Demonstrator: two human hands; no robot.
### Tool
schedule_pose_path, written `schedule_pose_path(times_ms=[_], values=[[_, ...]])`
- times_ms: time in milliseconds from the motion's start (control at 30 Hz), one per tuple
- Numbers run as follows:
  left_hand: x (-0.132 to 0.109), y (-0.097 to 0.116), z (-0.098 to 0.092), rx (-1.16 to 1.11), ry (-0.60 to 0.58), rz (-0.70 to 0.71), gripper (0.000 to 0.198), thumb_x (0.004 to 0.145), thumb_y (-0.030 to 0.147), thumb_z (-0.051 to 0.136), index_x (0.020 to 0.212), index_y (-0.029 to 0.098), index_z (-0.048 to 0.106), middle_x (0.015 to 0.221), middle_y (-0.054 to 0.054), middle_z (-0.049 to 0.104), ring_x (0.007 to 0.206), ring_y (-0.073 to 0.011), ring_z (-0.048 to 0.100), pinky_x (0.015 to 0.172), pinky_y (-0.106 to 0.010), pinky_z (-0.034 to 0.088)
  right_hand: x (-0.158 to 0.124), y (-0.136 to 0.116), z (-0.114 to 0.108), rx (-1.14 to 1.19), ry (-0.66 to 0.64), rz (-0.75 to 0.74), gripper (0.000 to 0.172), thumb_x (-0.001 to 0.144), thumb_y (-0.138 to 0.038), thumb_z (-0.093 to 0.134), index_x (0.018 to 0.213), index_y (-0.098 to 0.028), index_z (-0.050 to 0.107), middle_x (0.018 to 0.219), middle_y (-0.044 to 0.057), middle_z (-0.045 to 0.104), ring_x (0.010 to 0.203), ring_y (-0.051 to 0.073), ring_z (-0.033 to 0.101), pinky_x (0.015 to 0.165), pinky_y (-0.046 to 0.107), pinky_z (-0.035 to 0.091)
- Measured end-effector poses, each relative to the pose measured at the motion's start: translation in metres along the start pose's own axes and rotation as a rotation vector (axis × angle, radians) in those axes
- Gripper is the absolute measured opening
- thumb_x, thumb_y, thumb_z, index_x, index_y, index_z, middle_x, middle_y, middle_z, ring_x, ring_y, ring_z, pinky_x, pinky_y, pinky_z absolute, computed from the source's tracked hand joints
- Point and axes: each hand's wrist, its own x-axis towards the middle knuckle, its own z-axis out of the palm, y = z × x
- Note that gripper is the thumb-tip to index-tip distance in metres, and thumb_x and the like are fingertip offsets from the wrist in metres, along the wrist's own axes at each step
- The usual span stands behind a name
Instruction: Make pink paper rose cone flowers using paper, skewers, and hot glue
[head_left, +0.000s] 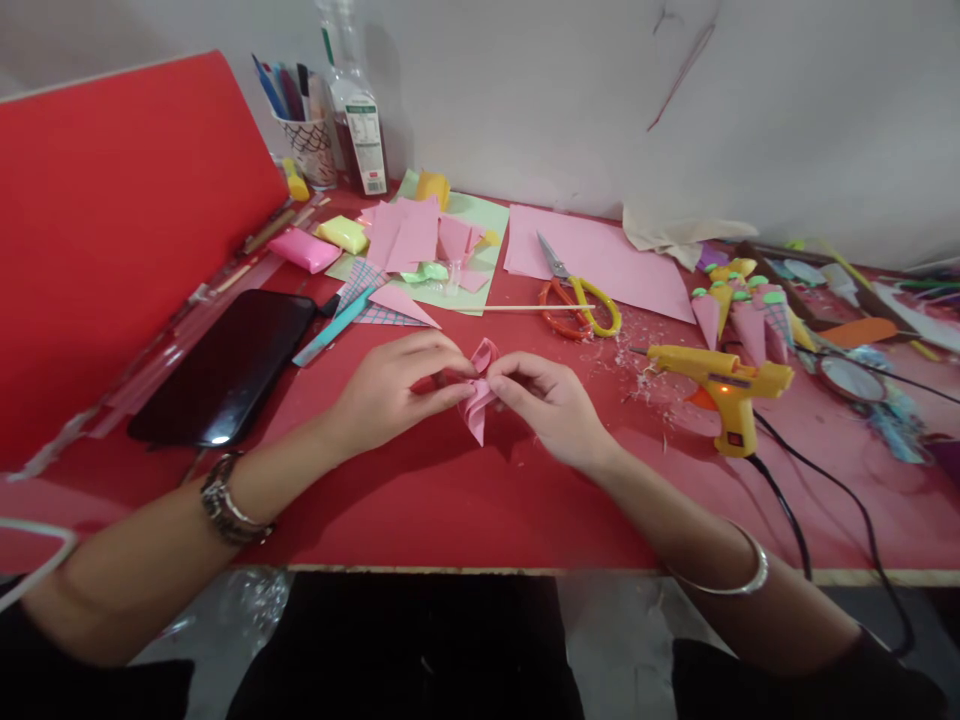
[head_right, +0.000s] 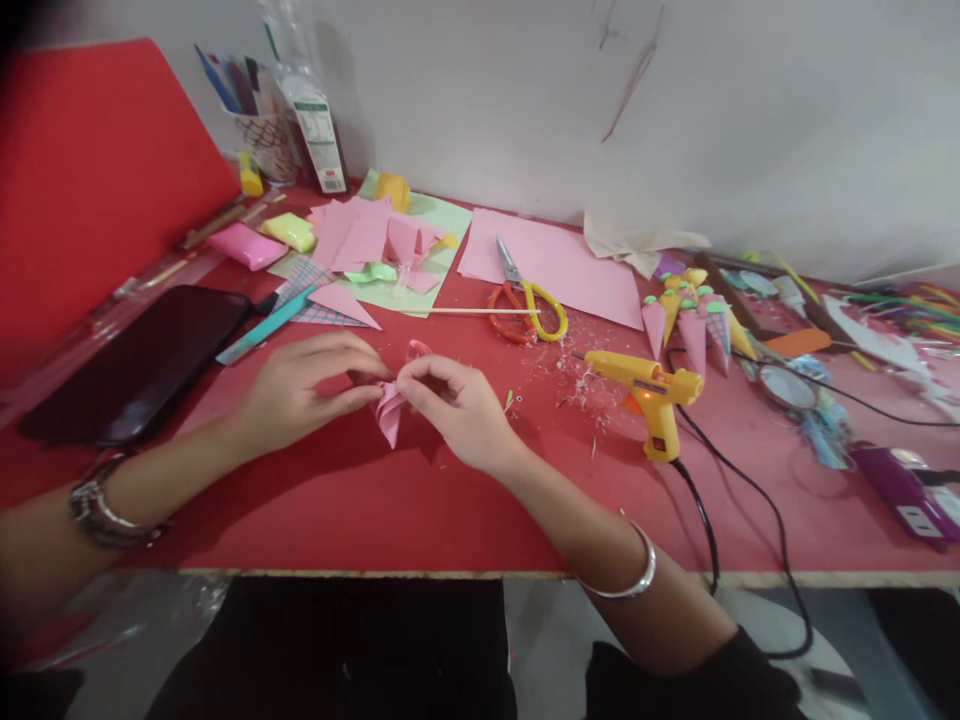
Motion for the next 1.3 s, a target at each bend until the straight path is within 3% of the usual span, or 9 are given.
schedule_pose_path(times_ms=[500,767,1000,1300], values=[[-0.0008,-0.0032,0.0006,0.035,-0.06,-0.029,0.017,0.083,0.027,0.042,0.081,0.018,0.057,0.079,-0.002,0.059,0.074,-0.0123,0.055,0.066,-0.023,0.043,0.0031,-0.0001,-0.0071,0.472,0.087,0.126,0.023,0.067,-0.037,0.064,0.062,-0.019,0.049,0.06,-0.005,0.043,0.053,0.006,0.04,0.052,0.02,0.038],[-0.0026,0.0007,-0.0015,-0.042,0.058,-0.079,0.022,0.081,0.031,0.046,0.097,0.018,0.052,0.084,-0.002,0.059,0.059,-0.0095,0.052,0.066,-0.026,0.044,0.0036,0.0021,-0.0048,0.419,0.062,0.184,0.024,0.067,-0.039,0.063,0.064,-0.019,0.05,0.06,-0.004,0.045,0.054,0.007,0.04,0.054,0.021,0.037],[-0.0025,0.0022,0.0002,-0.073,-0.054,-0.072,0.019,0.08,0.033,0.048,0.09,0.019,0.053,0.076,0.001,0.059,0.063,-0.0102,0.053,0.059,-0.022,0.042,0.0035,0.0053,-0.003,0.36,0.017,0.198,0.025,0.066,-0.041,0.064,0.064,-0.018,0.053,0.06,-0.004,0.047,0.054,0.006,0.041,0.055,0.021,0.037],[-0.0026,0.0023,0.0001,-0.086,-0.081,-0.162,0.019,0.08,0.032,0.046,0.091,0.018,0.052,0.065,0.003,0.059,0.058,-0.0093,0.055,0.054,-0.019,0.041,0.0032,0.0039,-0.0039,0.405,0.007,0.198,0.022,0.068,-0.036,0.064,0.064,-0.017,0.054,0.06,-0.005,0.05,0.054,0.005,0.043,0.055,0.02,0.037]])
